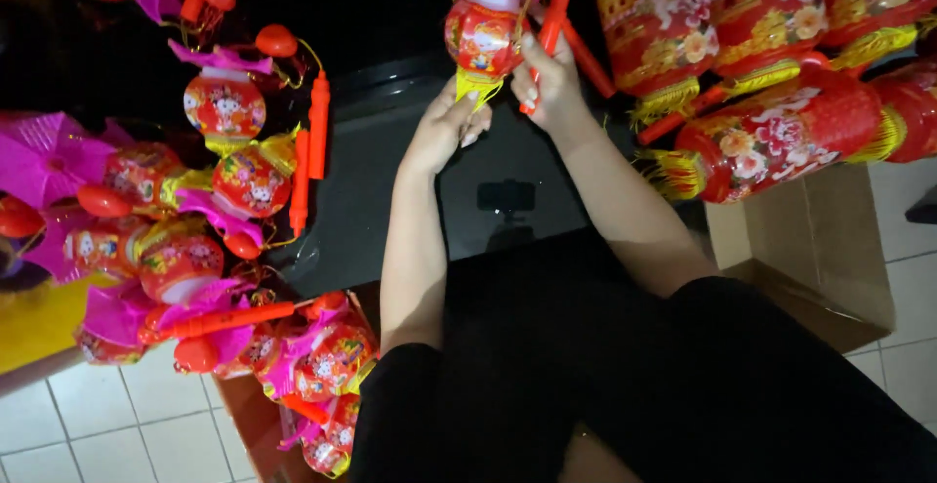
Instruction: Assembling small decorative lanterns by attaching plastic handles and organizing them into a container.
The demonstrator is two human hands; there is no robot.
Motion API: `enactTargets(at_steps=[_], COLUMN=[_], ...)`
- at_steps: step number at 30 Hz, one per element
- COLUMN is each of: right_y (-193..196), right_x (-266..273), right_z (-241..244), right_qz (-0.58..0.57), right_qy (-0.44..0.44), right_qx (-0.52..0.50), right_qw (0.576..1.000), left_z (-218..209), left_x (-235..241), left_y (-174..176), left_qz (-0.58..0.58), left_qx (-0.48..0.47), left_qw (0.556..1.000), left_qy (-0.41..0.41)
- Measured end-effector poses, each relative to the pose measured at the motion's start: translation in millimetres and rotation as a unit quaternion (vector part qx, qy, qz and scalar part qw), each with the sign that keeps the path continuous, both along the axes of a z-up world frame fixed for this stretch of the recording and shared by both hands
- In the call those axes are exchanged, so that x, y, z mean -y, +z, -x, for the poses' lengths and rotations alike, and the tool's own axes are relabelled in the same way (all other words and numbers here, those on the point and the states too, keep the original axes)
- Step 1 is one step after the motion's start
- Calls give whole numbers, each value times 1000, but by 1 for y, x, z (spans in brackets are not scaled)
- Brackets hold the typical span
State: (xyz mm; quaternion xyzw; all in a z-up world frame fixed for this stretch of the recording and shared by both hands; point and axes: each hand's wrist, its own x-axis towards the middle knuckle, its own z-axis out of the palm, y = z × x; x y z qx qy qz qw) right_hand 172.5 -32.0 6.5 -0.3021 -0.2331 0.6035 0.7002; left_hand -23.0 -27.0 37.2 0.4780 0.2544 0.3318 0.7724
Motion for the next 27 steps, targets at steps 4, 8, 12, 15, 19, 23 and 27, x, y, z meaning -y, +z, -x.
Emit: enactTargets(at_steps=[4,8,12,15,19,23,27], right_y=[19,12,-1,-4,6,15,18], right_x=[4,3,1,4,6,11,13], right_z=[0,-9,-21,-24,-17,-10,-7], right_qz=[-21,2,-19,-40,-71,-80,-73], right_qy=[15,16,25,31,57,77,74], right_qx=[22,-13,-55,-38,4,17,29], right_qw=[999,1000,998,998,996,994,994], left_z=[11,22,27,36,38,23,17], left_x=[1,3,-7,-9,-3,-3,3], left_y=[29,37,14,19,32,22,35], left_qz=[-7,-10,-142,-219,-282,-275,-282], left_qx=[-49,-75,-14,-4,-9,-29,-40], left_qw=[996,989,985,956,955,960,958], left_qy=[-79,-126,93,194,87,28,-14])
